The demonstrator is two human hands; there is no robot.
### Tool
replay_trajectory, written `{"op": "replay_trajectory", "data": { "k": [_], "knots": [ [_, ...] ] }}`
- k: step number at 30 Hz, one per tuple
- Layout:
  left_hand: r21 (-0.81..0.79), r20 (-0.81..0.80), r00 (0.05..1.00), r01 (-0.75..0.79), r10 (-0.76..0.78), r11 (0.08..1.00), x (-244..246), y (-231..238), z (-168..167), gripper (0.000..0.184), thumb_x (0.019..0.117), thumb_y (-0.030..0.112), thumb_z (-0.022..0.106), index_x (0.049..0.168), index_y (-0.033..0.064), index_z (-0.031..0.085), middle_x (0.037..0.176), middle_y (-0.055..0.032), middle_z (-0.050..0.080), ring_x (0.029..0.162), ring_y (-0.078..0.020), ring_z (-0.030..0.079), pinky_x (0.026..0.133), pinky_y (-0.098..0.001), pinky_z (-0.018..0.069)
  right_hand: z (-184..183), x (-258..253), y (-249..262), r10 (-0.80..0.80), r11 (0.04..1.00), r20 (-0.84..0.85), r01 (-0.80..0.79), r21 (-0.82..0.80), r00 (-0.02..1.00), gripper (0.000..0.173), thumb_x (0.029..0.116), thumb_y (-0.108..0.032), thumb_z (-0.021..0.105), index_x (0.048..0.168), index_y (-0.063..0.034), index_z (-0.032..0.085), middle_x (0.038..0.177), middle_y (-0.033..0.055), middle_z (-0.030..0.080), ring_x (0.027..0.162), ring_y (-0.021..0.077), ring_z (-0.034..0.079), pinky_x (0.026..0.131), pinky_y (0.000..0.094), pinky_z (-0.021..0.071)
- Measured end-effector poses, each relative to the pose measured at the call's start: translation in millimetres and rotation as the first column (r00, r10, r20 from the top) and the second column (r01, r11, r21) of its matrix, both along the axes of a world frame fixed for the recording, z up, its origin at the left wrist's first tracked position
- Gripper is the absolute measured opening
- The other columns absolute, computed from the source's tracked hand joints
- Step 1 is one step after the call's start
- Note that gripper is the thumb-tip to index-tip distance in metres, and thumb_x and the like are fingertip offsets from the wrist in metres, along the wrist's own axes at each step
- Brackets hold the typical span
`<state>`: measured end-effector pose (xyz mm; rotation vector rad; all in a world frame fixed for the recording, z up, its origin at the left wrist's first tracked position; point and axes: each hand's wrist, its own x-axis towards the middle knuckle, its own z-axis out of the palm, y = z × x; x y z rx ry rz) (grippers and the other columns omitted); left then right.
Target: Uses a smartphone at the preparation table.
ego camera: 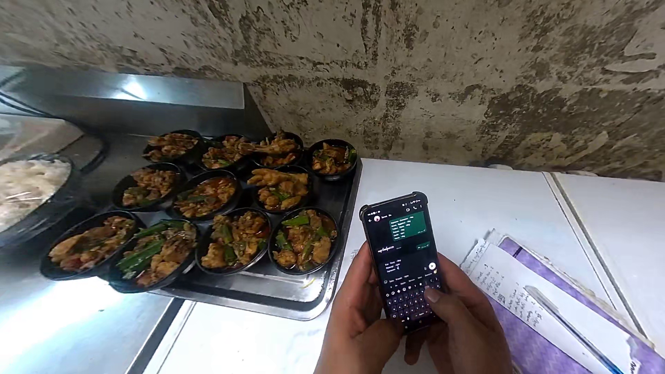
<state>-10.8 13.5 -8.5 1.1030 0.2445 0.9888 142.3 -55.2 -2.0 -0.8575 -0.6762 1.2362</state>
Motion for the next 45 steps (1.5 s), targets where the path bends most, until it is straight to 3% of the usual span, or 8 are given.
{"op": "replay_trajectory", "data": {
  "k": [5, 9, 14, 24, 28, 31, 35, 45],
  "knots": [
    [-0.024, -0.018, 1.0, -0.019, 0.018, 1.0, 0.0, -1.1, 2.4, 0.096, 0.0755, -0.02, 0.05, 0.161, -0.0012, 0.009, 0.148, -0.0274, 0.047, 0.13, -0.0401, 0.056, 0.106, -0.0558, 0.0516, -1.9, 2.4, -0.7, 0.06, 0.997, 0.063, -0.063, 0.049, 0.996, 0.064, 0.0921, 0.014, 0.051, 0.152, 0.0067, 0.032, 0.128, 0.0253, 0.063, 0.095, 0.037, 0.072, 0.054, 0.0464, 0.064],
    [-0.047, -0.026, 0.998, -0.055, 0.054, 0.997, 1.5, -3.0, 5.2, 0.087, 0.0863, -0.018, 0.054, 0.16, -0.0028, 0.009, 0.144, -0.0286, 0.049, 0.126, -0.0401, 0.059, 0.105, -0.0544, 0.0529, 1.8, -2.1, 0.7, 0.026, 0.999, 0.155, -0.022, -0.03, 0.988, 0.069, 0.0884, 0.016, 0.063, 0.151, 0.0044, 0.036, 0.123, 0.0234, 0.066, 0.088, 0.0366, 0.074, 0.052, 0.0467, 0.0648],
    [-0.056, -0.07, 0.99, -0.123, 0.12, 0.991, 3.7, -4.9, 6.7, 0.079, 0.0911, -0.017, 0.051, 0.16, -0.0028, 0.014, 0.143, -0.0275, 0.053, 0.124, -0.0385, 0.062, 0.104, -0.0526, 0.0543, -0.1, 0.2, -0.2, 0.075, 0.997, 0.102, -0.078, 0.024, 0.992, 0.069, 0.0883, 0.018, 0.052, 0.153, 0.0058, 0.032, 0.127, 0.0252, 0.063, 0.093, 0.0385, 0.073, 0.054, 0.0484, 0.0646],
    [-0.032, -0.016, 0.998, 0.065, -0.065, 0.997, -3.7, 2.6, 0.3, 0.113, 0.0698, -0.023, 0.052, 0.163, 0.0073, -0.005, 0.156, -0.0252, 0.037, 0.137, -0.0422, 0.049, 0.108, -0.0597, 0.0492, -2.1, 3.8, 0.0, 0.081, 0.995, 0.091, -0.085, 0.043, 0.993, 0.071, 0.0846, 0.017, 0.042, 0.154, 0.0064, 0.029, 0.13, 0.0241, 0.062, 0.099, 0.0379, 0.072, 0.055, 0.0483, 0.0637],
    [-0.033, -0.031, 0.997, 0.076, -0.077, 0.997, -3.2, 1.6, 2.0, 0.116, 0.0716, -0.025, 0.052, 0.163, 0.0097, -0.011, 0.157, -0.0249, 0.036, 0.137, -0.0425, 0.05, 0.106, -0.0585, 0.0519, -3.8, 5.4, 0.7, 0.103, 0.991, 0.045, -0.106, 0.079, 0.994, 0.07, 0.0859, 0.015, 0.042, 0.154, 0.0074, 0.028, 0.131, 0.0256, 0.061, 0.101, 0.0385, 0.071, 0.058, 0.0493, 0.0639],
    [-0.046, -0.071, 0.997, 0.04, -0.043, 0.998, -1.7, -0.6, 5.8, 0.113, 0.0755, -0.029, 0.05, 0.163, 0.0097, -0.01, 0.155, -0.0242, 0.04, 0.134, -0.0408, 0.053, 0.104, -0.0559, 0.0545, -1.9, 5.1, 0.7, 0.106, 0.992, 0.048, -0.109, 0.063, 0.993, 0.07, 0.0857, 0.016, 0.041, 0.154, 0.007, 0.028, 0.13, 0.0254, 0.061, 0.097, 0.038, 0.072, 0.057, 0.0487, 0.0638],
    [-0.04, -0.064, 0.997, 0.038, -0.04, 0.998, -1.4, -0.2, 5.5, 0.113, 0.0734, -0.027, 0.05, 0.163, 0.0082, -0.01, 0.155, -0.0243, 0.04, 0.134, -0.0406, 0.053, 0.103, -0.0558, 0.0547, -2.1, 5.0, 0.6, 0.108, 0.992, 0.036, -0.11, 0.063, 0.994, 0.07, 0.0866, 0.016, 0.04, 0.155, 0.0065, 0.027, 0.132, 0.0252, 0.061, 0.099, 0.0381, 0.071, 0.057, 0.0491, 0.064],
    [-0.034, -0.024, 0.999, 0.028, -0.029, 0.999, -3.4, 0.4, 3.4, 0.107, 0.074, -0.023, 0.049, 0.163, 0.0048, -0.004, 0.153, -0.0254, 0.041, 0.135, -0.0402, 0.052, 0.108, -0.0568, 0.0496, -0.9, 2.0, 0.8, 0.079, 0.996, 0.051, -0.081, 0.043, 0.996, 0.062, 0.0921, 0.016, 0.039, 0.153, 0.0076, 0.03, 0.128, 0.0252, 0.063, 0.096, 0.0373, 0.072, 0.056, 0.0491, 0.0642]
  ]
}}
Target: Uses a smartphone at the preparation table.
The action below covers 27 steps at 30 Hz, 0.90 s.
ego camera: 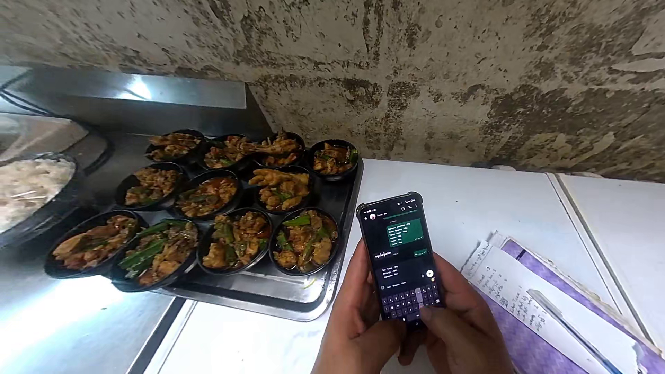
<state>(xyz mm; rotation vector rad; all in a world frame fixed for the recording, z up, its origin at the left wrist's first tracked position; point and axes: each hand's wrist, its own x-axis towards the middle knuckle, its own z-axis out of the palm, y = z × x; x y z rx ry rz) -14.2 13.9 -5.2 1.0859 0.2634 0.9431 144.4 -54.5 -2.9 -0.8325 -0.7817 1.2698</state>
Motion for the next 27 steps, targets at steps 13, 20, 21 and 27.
{"op": "replay_trajectory", "data": {
  "k": [13, 20, 21, 27],
  "knots": [
    [-0.039, -0.005, 0.999, -0.037, 0.036, 0.999, -2.8, 0.5, -2.3, 0.086, 0.0854, -0.01, 0.046, 0.163, 0.0034, 0.011, 0.148, -0.0264, 0.047, 0.13, -0.039, 0.055, 0.107, -0.0561, 0.0495, -0.1, 0.7, 0.3, 0.038, 0.998, -0.236, -0.048, -0.037, 0.971, 0.048, 0.1051, -0.007, 0.029, 0.152, 0.0011, 0.035, 0.128, 0.0262, 0.063, 0.096, 0.0385, 0.072, 0.056, 0.0487, 0.0628],
    [-0.017, -0.002, 0.999, 0.044, -0.044, 0.999, -3.5, 2.2, -2.3, 0.111, 0.0708, -0.021, 0.052, 0.164, 0.006, -0.003, 0.156, -0.0258, 0.037, 0.138, -0.0432, 0.048, 0.11, -0.0612, 0.0472, 1.2, 1.0, 0.1, 0.019, 0.999, -0.195, -0.027, -0.037, 0.981, 0.052, 0.1016, 0.0, 0.029, 0.153, 0.0039, 0.033, 0.128, 0.0263, 0.063, 0.097, 0.0378, 0.072, 0.056, 0.049, 0.0632],
    [-0.014, -0.019, 0.999, 0.035, -0.035, 0.999, -3.0, 1.2, -0.8, 0.112, 0.0713, -0.025, 0.051, 0.164, 0.0058, -0.005, 0.156, -0.0253, 0.038, 0.138, -0.0427, 0.049, 0.11, -0.0604, 0.0484, 1.4, 1.3, 0.1, 0.025, 0.999, -0.182, -0.031, -0.032, 0.983, 0.054, 0.0992, 0.003, 0.03, 0.153, 0.004, 0.032, 0.129, 0.0258, 0.063, 0.097, 0.0373, 0.073, 0.057, 0.0489, 0.0633],
    [0.008, -0.022, 0.999, 0.039, -0.038, 0.999, -3.1, 2.5, -1.8, 0.111, 0.0712, -0.025, 0.05, 0.163, 0.0057, -0.003, 0.155, -0.0253, 0.04, 0.136, -0.0423, 0.051, 0.108, -0.0595, 0.0498, 0.4, 2.8, 0.2, 0.051, 0.998, -0.145, -0.054, -0.016, 0.988, 0.065, 0.0895, 0.013, 0.033, 0.154, 0.0039, 0.031, 0.129, 0.026, 0.062, 0.098, 0.0379, 0.072, 0.057, 0.0491, 0.0628]
  ]
}}
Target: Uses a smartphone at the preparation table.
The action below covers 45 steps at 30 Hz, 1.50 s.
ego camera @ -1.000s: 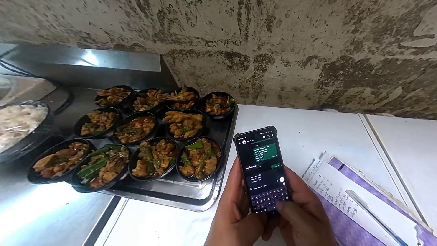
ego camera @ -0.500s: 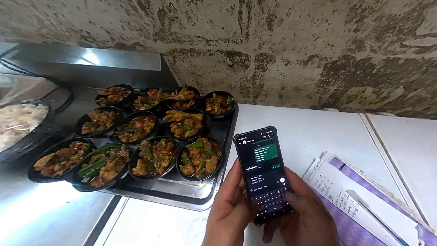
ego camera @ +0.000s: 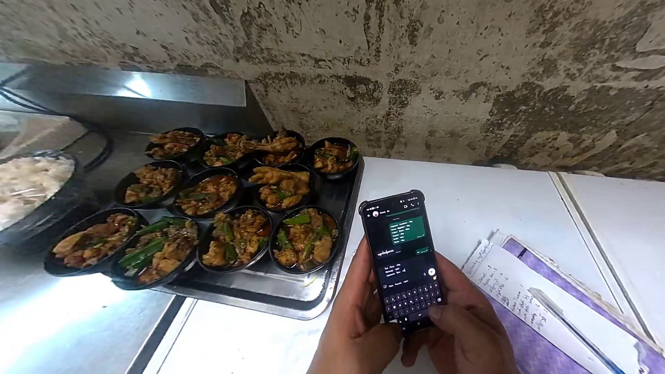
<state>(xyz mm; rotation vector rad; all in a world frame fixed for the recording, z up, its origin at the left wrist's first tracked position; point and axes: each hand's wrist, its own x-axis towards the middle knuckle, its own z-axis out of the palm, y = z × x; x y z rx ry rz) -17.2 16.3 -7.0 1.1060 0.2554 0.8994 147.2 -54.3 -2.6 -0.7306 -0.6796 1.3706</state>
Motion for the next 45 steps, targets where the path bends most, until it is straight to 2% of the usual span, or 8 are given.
{"op": "replay_trajectory", "data": {
  "k": [6, 11, 21, 29, 33, 36, 39, 45],
  "knots": [
    [-0.008, 0.015, 1.0, 0.01, -0.01, 1.0, -0.6, 0.6, -1.5, 0.111, 0.0699, -0.022, 0.051, 0.163, 0.0057, -0.003, 0.155, -0.0259, 0.038, 0.137, -0.0429, 0.049, 0.109, -0.0603, 0.0486, 1.4, -0.6, 0.4, -0.006, 1.0, -0.043, 0.005, -0.027, 0.999, 0.061, 0.0927, 0.009, 0.03, 0.153, 0.0032, 0.032, 0.129, 0.026, 0.062, 0.098, 0.0377, 0.072, 0.057, 0.0492, 0.0629],
    [-0.004, 0.018, 1.0, 0.012, -0.012, 1.0, -0.3, 0.4, -1.1, 0.111, 0.0701, -0.02, 0.053, 0.164, 0.0067, 0.0, 0.156, -0.0251, 0.038, 0.138, -0.0433, 0.048, 0.108, -0.0618, 0.0483, 2.6, -2.4, 0.0, -0.051, 0.995, -0.064, 0.046, -0.083, 0.997, 0.048, 0.1061, -0.006, 0.027, 0.152, 0.0023, 0.036, 0.126, 0.0267, 0.063, 0.094, 0.0379, 0.073, 0.055, 0.049, 0.0633],
    [-0.008, 0.022, 1.0, 0.012, -0.012, 1.0, 0.2, 0.5, -1.5, 0.111, 0.0703, -0.019, 0.051, 0.164, 0.0076, -0.001, 0.157, -0.0257, 0.036, 0.139, -0.044, 0.047, 0.11, -0.0619, 0.0469, -0.9, -3.0, 0.1, -0.051, 0.998, 0.008, 0.051, -0.029, 0.999, 0.055, 0.0974, 0.011, 0.033, 0.152, 0.0046, 0.036, 0.126, 0.0269, 0.063, 0.096, 0.0387, 0.073, 0.056, 0.0507, 0.0636],
    [0.023, 0.027, 0.999, 0.026, -0.026, 0.999, -0.2, 0.7, -2.4, 0.111, 0.0706, -0.018, 0.053, 0.164, 0.0077, -0.001, 0.157, -0.0253, 0.036, 0.138, -0.0425, 0.048, 0.109, -0.0597, 0.0481, 0.4, -6.9, 0.5, -0.112, 0.993, 0.141, 0.117, -0.026, 0.984, 0.055, 0.097, 0.005, 0.063, 0.147, 0.0065, 0.041, 0.12, 0.0263, 0.066, 0.091, 0.0357, 0.074, 0.054, 0.0446, 0.0649],
    [-0.014, 0.042, 0.999, 0.004, -0.004, 1.0, 0.6, 0.4, -2.9, 0.107, 0.0719, -0.014, 0.053, 0.164, 0.0066, 0.003, 0.154, -0.0264, 0.039, 0.136, -0.0422, 0.049, 0.108, -0.0595, 0.0484, -2.0, -3.7, -1.2, -0.054, 0.998, 0.036, 0.055, -0.005, 0.998, 0.053, 0.1002, 0.004, 0.049, 0.151, 0.0066, 0.034, 0.127, 0.0269, 0.062, 0.097, 0.0375, 0.072, 0.056, 0.0475, 0.0642],
    [-0.061, 0.069, 0.997, -0.022, 0.026, 0.998, 0.4, 0.2, -3.7, 0.102, 0.0739, -0.013, 0.052, 0.163, 0.0064, 0.007, 0.152, -0.0273, 0.042, 0.133, -0.0418, 0.052, 0.107, -0.0585, 0.0491, -3.9, -1.2, 0.2, 0.033, 0.999, -0.071, -0.03, 0.039, 0.997, 0.064, 0.0907, 0.01, 0.033, 0.155, 0.0036, 0.028, 0.133, 0.0261, 0.06, 0.102, 0.0391, 0.071, 0.06, 0.0513, 0.0633],
    [-0.091, 0.071, 0.996, -0.054, 0.061, 0.994, 0.0, 0.0, -2.7, 0.099, 0.0742, -0.011, 0.052, 0.162, 0.0067, 0.012, 0.149, -0.0273, 0.044, 0.131, -0.041, 0.054, 0.106, -0.0579, 0.0493, -4.1, 0.2, 1.2, 0.107, 0.993, -0.149, -0.097, 0.072, 0.983, 0.071, 0.0859, 0.012, 0.031, 0.156, 0.0008, 0.028, 0.137, 0.0256, 0.057, 0.108, 0.0411, 0.069, 0.068, 0.0564, 0.0628],
    [-0.092, 0.035, 0.993, -0.106, 0.109, 0.99, -0.3, -1.4, 0.0, 0.094, 0.0761, -0.012, 0.05, 0.162, 0.003, 0.013, 0.147, -0.028, 0.047, 0.129, -0.0399, 0.056, 0.105, -0.057, 0.051, -3.3, -0.3, 1.3, 0.15, 0.987, -0.207, -0.134, 0.086, 0.967, 0.072, 0.0866, 0.012, 0.033, 0.157, -0.0002, 0.025, 0.14, 0.0265, 0.055, 0.113, 0.0437, 0.066, 0.073, 0.06, 0.0619]
  ]
}}
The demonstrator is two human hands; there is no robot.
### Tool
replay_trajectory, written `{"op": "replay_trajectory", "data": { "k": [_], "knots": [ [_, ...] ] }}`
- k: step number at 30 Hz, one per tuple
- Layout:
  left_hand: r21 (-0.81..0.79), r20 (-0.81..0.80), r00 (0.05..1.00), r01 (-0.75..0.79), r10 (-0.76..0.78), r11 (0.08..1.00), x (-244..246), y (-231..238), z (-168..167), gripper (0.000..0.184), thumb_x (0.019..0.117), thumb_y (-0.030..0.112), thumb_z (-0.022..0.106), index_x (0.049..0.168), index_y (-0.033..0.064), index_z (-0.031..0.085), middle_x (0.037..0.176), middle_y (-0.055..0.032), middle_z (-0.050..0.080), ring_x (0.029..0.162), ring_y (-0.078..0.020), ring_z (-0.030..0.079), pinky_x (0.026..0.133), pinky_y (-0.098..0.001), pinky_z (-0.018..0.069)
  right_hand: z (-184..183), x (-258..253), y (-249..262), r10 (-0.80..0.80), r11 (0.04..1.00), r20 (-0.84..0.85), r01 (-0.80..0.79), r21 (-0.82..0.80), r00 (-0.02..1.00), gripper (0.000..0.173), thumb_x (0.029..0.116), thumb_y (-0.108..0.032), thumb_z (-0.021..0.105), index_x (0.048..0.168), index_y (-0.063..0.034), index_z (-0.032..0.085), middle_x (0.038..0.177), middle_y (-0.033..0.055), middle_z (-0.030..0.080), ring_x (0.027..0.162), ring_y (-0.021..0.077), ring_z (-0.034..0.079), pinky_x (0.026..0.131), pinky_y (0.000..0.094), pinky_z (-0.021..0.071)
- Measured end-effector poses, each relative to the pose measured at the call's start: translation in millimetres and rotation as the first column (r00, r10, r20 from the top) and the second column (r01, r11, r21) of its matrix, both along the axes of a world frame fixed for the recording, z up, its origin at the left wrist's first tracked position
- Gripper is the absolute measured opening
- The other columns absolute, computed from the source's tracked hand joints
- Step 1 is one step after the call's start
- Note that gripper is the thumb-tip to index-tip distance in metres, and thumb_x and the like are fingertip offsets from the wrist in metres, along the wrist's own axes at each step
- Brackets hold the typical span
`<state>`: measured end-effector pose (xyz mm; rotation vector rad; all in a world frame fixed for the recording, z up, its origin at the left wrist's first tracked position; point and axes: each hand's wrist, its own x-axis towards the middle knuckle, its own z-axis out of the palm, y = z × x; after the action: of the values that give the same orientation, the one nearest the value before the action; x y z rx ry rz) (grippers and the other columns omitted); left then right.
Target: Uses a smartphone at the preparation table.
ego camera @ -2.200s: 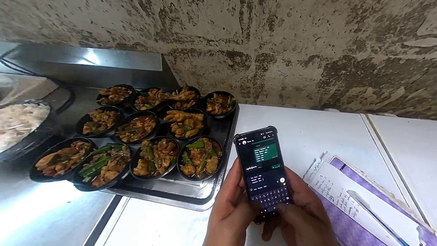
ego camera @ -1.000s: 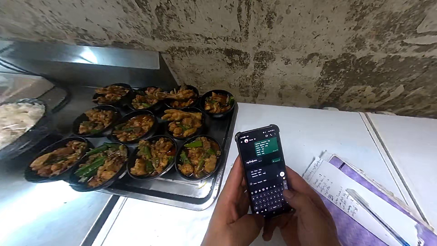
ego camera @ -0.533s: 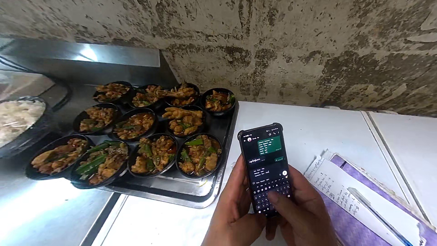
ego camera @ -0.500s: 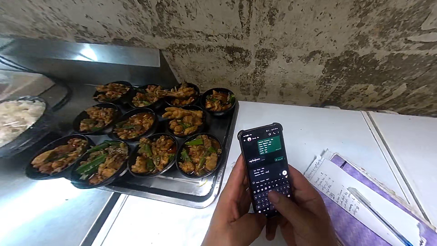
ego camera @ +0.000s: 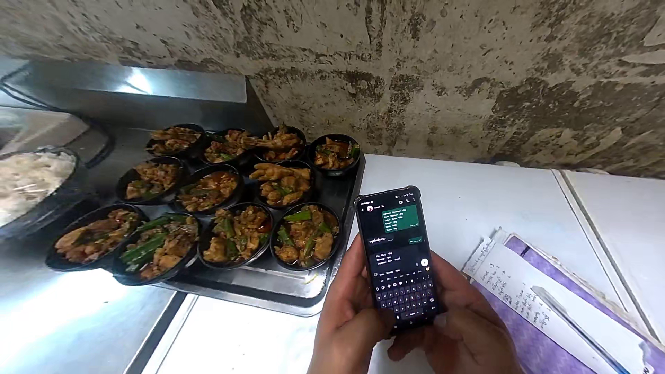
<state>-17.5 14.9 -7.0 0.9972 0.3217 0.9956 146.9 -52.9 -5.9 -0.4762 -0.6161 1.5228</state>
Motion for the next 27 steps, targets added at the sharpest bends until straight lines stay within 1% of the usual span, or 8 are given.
{"op": "replay_trajectory", "data": {
  "k": [5, 8, 10, 14, 22, 24, 27],
  "knots": [
    [0.02, -0.029, 0.996, -0.082, 0.083, 0.996, 3.5, -2.8, 0.7, 0.077, 0.0867, -0.009, 0.049, 0.158, -0.0034, 0.02, 0.139, -0.0288, 0.053, 0.122, -0.0381, 0.062, 0.102, -0.0537, 0.0537, 2.7, -1.2, -0.3, -0.025, 0.999, 0.061, 0.027, -0.041, 0.998, 0.07, 0.0864, 0.012, 0.032, 0.156, 0.0017, 0.025, 0.137, 0.0276, 0.057, 0.109, 0.0442, 0.068, 0.071, 0.0601, 0.0622],
    [0.025, -0.042, 0.991, -0.13, 0.131, 0.991, 4.0, -3.5, -0.2, 0.069, 0.0897, -0.006, 0.048, 0.155, -0.005, 0.026, 0.135, -0.0281, 0.057, 0.117, -0.0357, 0.064, 0.099, -0.0515, 0.0555, 3.4, -2.6, -0.5, -0.034, 0.998, 0.101, 0.038, -0.042, 0.994, 0.069, 0.0869, 0.013, 0.03, 0.155, 0.0031, 0.028, 0.136, 0.0277, 0.058, 0.109, 0.0439, 0.068, 0.07, 0.0603, 0.0624],
    [0.02, -0.045, 0.988, -0.145, 0.146, 0.989, 3.9, -3.8, -0.7, 0.066, 0.0896, -0.005, 0.047, 0.153, -0.0051, 0.029, 0.133, -0.0284, 0.058, 0.116, -0.0357, 0.065, 0.098, -0.0514, 0.0557, 3.3, -2.7, -0.7, -0.029, 0.999, 0.099, 0.033, -0.04, 0.995, 0.068, 0.0876, 0.014, 0.029, 0.155, 0.0031, 0.028, 0.136, 0.0275, 0.058, 0.109, 0.0436, 0.068, 0.07, 0.0603, 0.0625],
    [0.027, -0.041, 0.987, -0.152, 0.153, 0.988, 3.8, -4.0, -0.7, 0.064, 0.0899, -0.004, 0.046, 0.152, -0.005, 0.03, 0.132, -0.0284, 0.059, 0.115, -0.0356, 0.066, 0.098, -0.0518, 0.056, 3.0, -2.1, -0.1, -0.013, 1.0, 0.076, 0.015, -0.023, 0.997, 0.066, 0.0889, 0.013, 0.029, 0.154, 0.0028, 0.03, 0.137, 0.0267, 0.058, 0.11, 0.0427, 0.068, 0.07, 0.059, 0.0627],
    [0.014, -0.023, 0.987, -0.156, 0.156, 0.988, 4.2, -4.5, -0.3, 0.064, 0.0888, -0.006, 0.046, 0.151, -0.0057, 0.031, 0.132, -0.0294, 0.059, 0.115, -0.0366, 0.065, 0.097, -0.0525, 0.056, 3.2, -3.0, 0.3, -0.023, 0.999, 0.069, 0.024, -0.026, 0.997, 0.062, 0.0921, 0.012, 0.027, 0.154, 0.0026, 0.033, 0.135, 0.0269, 0.06, 0.107, 0.0424, 0.07, 0.068, 0.0582, 0.0628],
    [0.015, -0.023, 0.987, -0.16, 0.16, 0.987, 4.1, -4.5, -0.1, 0.063, 0.0894, -0.005, 0.046, 0.151, -0.0063, 0.031, 0.132, -0.0295, 0.059, 0.115, -0.0366, 0.065, 0.097, -0.0524, 0.056, 3.4, -3.2, -0.2, -0.022, 0.999, 0.073, 0.024, -0.031, 0.997, 0.063, 0.0916, 0.012, 0.027, 0.154, 0.0027, 0.032, 0.135, 0.0266, 0.06, 0.107, 0.0422, 0.069, 0.068, 0.0584, 0.0628],
    [0.018, -0.042, 0.983, -0.179, 0.18, 0.984, 4.0, -4.3, 0.3, 0.06, 0.0906, -0.003, 0.046, 0.149, -0.0065, 0.034, 0.129, -0.0285, 0.061, 0.114, -0.0349, 0.067, 0.096, -0.0511, 0.0568, 3.5, -3.3, -0.7, -0.014, 0.999, 0.097, 0.018, -0.036, 0.995, 0.066, 0.0884, 0.013, 0.029, 0.154, 0.0029, 0.03, 0.136, 0.0267, 0.059, 0.109, 0.0421, 0.069, 0.069, 0.0583, 0.0629]
  ]
}}
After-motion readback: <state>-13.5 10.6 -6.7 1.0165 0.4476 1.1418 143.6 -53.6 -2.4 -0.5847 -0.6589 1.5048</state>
